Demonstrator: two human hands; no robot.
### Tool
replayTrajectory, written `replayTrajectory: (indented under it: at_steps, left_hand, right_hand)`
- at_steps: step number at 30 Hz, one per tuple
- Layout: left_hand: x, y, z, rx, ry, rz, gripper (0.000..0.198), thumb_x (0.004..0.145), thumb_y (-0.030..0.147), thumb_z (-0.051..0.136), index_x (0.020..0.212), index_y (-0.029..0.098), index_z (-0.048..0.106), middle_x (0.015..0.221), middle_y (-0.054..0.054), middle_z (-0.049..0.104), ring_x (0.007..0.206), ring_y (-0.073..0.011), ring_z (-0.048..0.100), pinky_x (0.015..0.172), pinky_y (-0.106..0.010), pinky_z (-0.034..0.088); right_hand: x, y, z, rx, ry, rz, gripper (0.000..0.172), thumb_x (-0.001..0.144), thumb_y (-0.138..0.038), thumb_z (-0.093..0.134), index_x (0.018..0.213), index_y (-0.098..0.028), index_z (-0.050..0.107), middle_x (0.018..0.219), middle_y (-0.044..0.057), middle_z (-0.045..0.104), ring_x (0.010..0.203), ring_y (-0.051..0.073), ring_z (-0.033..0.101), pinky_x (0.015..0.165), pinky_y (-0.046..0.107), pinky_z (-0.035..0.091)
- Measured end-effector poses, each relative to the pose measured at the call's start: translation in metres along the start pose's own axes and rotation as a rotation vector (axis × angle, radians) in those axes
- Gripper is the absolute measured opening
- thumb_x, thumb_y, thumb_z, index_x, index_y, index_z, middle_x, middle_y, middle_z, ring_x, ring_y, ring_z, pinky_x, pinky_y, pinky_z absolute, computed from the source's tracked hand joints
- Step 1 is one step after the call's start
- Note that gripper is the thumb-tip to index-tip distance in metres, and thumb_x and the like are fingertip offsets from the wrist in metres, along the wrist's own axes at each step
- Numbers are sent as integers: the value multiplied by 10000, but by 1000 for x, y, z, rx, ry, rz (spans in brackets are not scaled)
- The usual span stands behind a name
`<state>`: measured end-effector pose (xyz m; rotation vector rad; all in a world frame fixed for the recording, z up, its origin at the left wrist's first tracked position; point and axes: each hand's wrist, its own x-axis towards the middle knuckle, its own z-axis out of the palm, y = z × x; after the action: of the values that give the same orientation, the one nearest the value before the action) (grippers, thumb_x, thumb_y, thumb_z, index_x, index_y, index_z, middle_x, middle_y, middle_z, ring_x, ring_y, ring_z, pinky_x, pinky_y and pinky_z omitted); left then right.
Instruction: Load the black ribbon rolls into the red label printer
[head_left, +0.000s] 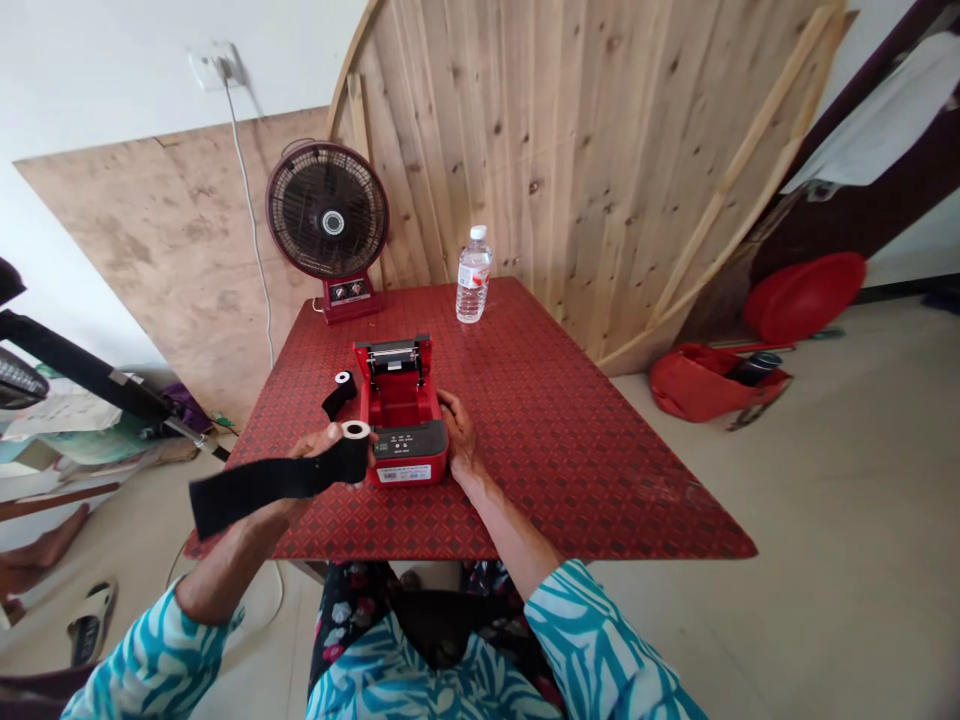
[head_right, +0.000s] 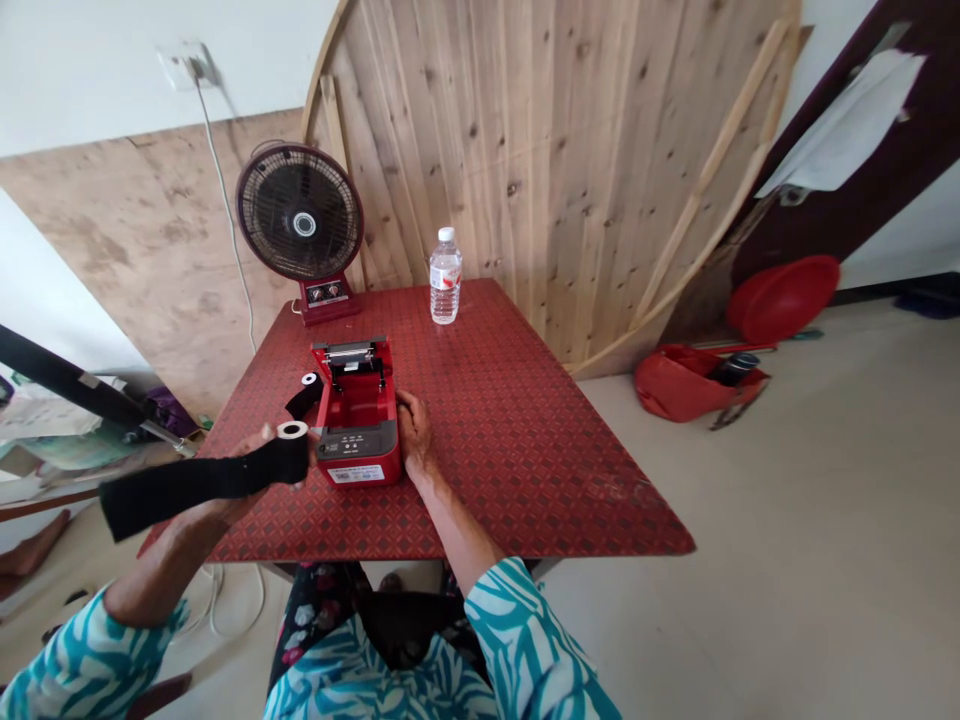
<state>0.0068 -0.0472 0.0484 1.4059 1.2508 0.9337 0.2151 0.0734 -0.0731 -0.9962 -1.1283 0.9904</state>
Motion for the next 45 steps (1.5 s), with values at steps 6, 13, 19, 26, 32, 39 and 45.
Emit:
replayTrajectory:
  at_steps: [6,13,19,26,32,39,45]
  left_hand:
    - [42,38,13,253,-53,128,640,766,727,520,965,148,704,822,-79,696,729,-214,611,668,-297,489]
    - [57,54,24,589,-91,181,509,839,603,503,1072,200,707,967,-46,736,870,-240,660,751,-277,491]
    - [81,39,25,765,-36,199,429,853,571,507,1041,249,720,1018,-33,746,934,-250,674,836,-304,482]
    - [82,40,20,795,-151,225,406,865,543,522,1054,244,720,1025,-25,740,934,-231,673,849,-293,483]
    - [86,40,14,721,-155,223,464,866,525,519,1157,199,675,1010,-54,733,843,-219,665,794,-310,506]
    - [100,47,25,851,-234,275,398,882,483,489,1088,209,692,1065,-43,727,918,-219,666,843,-302,482]
    - [110,36,19,929,-250,242,397,908,473,463,1114,207,673,1085,-37,723,918,-200,675,828,-281,484]
  right_hand:
    - [3,4,1,6,-6,-3,346,823,-376,474,1081,-251,667,1147,40,687,1109,214,589,1025,407,421]
    - [6,9,5,4,19,-23,333,817,-374,464,1044,-252,675,1086,35,700,1061,206,601,994,394,438]
    - [6,8,6,7,8,-55,320,825,-352,461,1042,-262,680,1062,25,701,1041,194,608,969,369,457]
    - [5,4,5,0,-3,-58,332,830,-345,449,1059,-260,674,1090,35,694,1064,199,602,983,380,450]
    - [4,3,5,7,-11,-52,329,836,-350,452,1066,-258,668,1094,31,686,1067,195,597,992,373,438]
    - [6,8,4,1,-14,-47,327,828,-361,464,1048,-242,674,1073,43,689,1056,208,600,980,382,440]
    - [7,11,5,19,2,-54,318,827,-348,472,1055,-247,670,1075,36,692,1055,200,604,982,372,442]
